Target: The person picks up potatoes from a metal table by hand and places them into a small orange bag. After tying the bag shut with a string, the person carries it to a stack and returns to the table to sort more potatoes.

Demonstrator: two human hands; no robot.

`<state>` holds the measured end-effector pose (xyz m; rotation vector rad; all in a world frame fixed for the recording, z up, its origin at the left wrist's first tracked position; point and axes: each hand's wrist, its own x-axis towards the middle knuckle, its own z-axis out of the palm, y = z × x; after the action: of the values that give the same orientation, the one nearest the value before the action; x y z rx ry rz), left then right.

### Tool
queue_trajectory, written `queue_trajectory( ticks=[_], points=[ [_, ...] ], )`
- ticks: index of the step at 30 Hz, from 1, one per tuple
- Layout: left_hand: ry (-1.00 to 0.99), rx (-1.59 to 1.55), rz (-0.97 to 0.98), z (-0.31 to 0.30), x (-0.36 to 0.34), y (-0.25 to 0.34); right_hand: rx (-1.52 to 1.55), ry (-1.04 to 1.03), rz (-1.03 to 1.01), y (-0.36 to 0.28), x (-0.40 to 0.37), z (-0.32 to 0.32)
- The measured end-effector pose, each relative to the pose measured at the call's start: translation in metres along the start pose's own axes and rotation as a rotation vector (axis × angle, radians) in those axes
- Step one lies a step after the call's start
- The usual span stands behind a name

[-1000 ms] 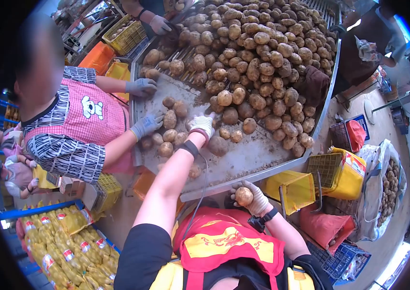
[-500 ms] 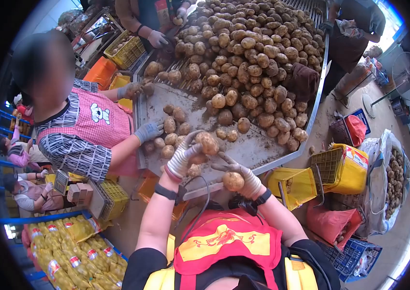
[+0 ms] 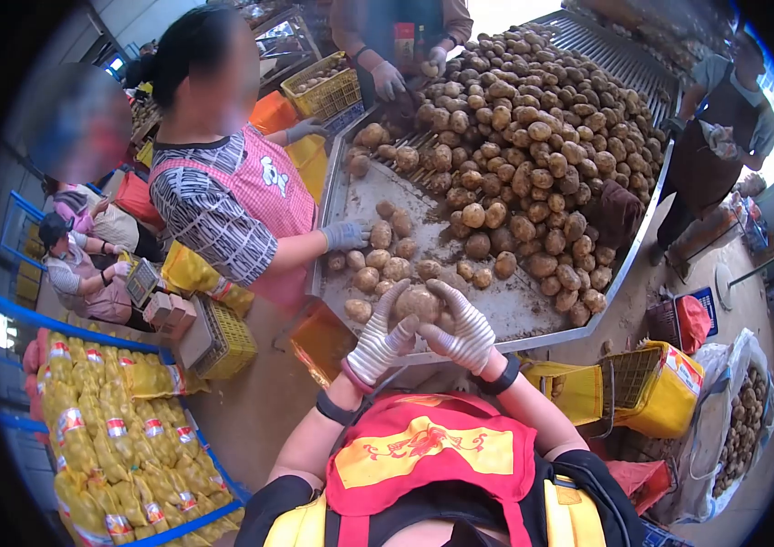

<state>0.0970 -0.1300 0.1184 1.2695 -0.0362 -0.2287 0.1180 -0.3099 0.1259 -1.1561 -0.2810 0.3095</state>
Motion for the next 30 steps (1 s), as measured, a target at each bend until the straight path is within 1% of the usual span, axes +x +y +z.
queue_trajectory(
  ticks=[2, 3, 4, 5, 6, 7, 8, 10, 11, 12, 14, 15, 17, 18, 19, 20, 22, 23, 24, 25, 26, 27, 28, 29, 30],
  points=[
    [0.016, -0.010, -0.015, 0.001, -0.001, 0.001, -0.979, 0.016, -0.425, -0.006, 0.003, -0.007],
    [0.018, 0.067, 0.043, -0.001, 0.001, -0.004, -1.100, -0.012, -0.514, -0.014, 0.001, -0.007],
    [0.018, 0.144, 0.099, -0.002, 0.003, -0.007, -1.102, -0.013, -0.515, -0.016, 0.001, -0.007],
    [0.017, 0.143, 0.101, 0.000, 0.003, -0.008, -1.176, -0.056, -0.507, -0.018, 0.001, -0.008],
    [0.024, 0.209, 0.123, 0.002, 0.002, -0.009, -1.249, -0.098, -0.495, -0.019, 0.001, -0.010],
    [0.030, 0.274, 0.142, 0.004, 0.001, -0.010, -1.231, -0.075, -0.511, -0.018, 0.001, -0.010],
    [0.025, 0.273, 0.138, 0.006, 0.003, -0.008, -1.233, -0.070, -0.506, -0.018, -0.001, -0.011],
    [-0.006, -0.211, -0.003, 0.009, 0.007, -0.002, -0.715, -0.051, -0.109, -0.015, -0.009, -0.010],
    [0.056, -0.286, -0.109, -0.004, 0.016, -0.020, -0.450, -0.040, 0.078, -0.014, -0.012, -0.011],
    [0.050, -0.285, -0.116, -0.007, 0.017, -0.021, -0.449, -0.031, 0.079, -0.014, -0.013, -0.012],
    [-0.051, -0.216, -0.228, -0.008, 0.019, -0.015, -0.190, -0.041, 0.349, -0.014, -0.016, -0.013],
    [-0.085, 0.064, -0.125, 0.001, 0.012, -0.006, -0.187, -0.035, 0.351, -0.016, -0.015, -0.014],
    [-0.079, 0.078, -0.118, 0.007, 0.011, -0.008, -1.085, -0.041, -0.295, -0.021, -0.013, -0.016],
    [-0.069, 0.093, -0.109, 0.009, 0.009, -0.010, -1.081, -0.041, -0.290, -0.020, -0.016, -0.016],
    [-0.055, 0.001, -0.026, 0.003, 0.022, -0.038, -1.110, -0.054, -0.337, -0.020, -0.018, -0.018],
    [-0.051, 0.007, -0.014, 0.005, 0.021, -0.034, -1.140, -0.072, -0.398, -0.022, -0.016, -0.020],
    [-0.057, -0.483, -0.463, 0.001, 0.010, -0.022, -1.166, -0.073, -0.426, -0.026, -0.021, -0.019],
    [-0.205, -0.482, -0.461, -0.024, 0.018, -0.056, -1.215, -0.092, -0.439, -0.025, -0.022, -0.018],
    [-0.138, -0.379, -0.222, -0.011, 0.021, -0.080, -1.264, -0.116, -0.458, -0.023, -0.022, -0.017],
    [-0.160, -0.324, -0.159, 0.003, 0.010, -0.046, -1.293, -0.139, -0.470, -0.027, -0.023, -0.013],
    [-0.181, -0.270, -0.105, 0.017, -0.006, -0.012, -1.322, -0.158, -0.474, -0.032, -0.026, -0.008],
    [-0.215, -0.244, -0.083, 0.008, -0.007, -0.016, -1.326, -0.175, -0.443, -0.035, -0.028, -0.004],
    [-0.255, -0.221, -0.067, -0.002, -0.005, -0.029, -1.327, -0.196, -0.467, -0.035, -0.027, 0.001],
    [-0.195, -0.240, -0.047, -0.002, -0.001, -0.033, -1.240, -0.164, -0.395, -0.035, -0.029, 0.004],
    [-0.192, -0.245, -0.029, -0.007, -0.003, -0.037, -1.155, -0.128, -0.315, -0.036, -0.032, 0.005]
  ],
)
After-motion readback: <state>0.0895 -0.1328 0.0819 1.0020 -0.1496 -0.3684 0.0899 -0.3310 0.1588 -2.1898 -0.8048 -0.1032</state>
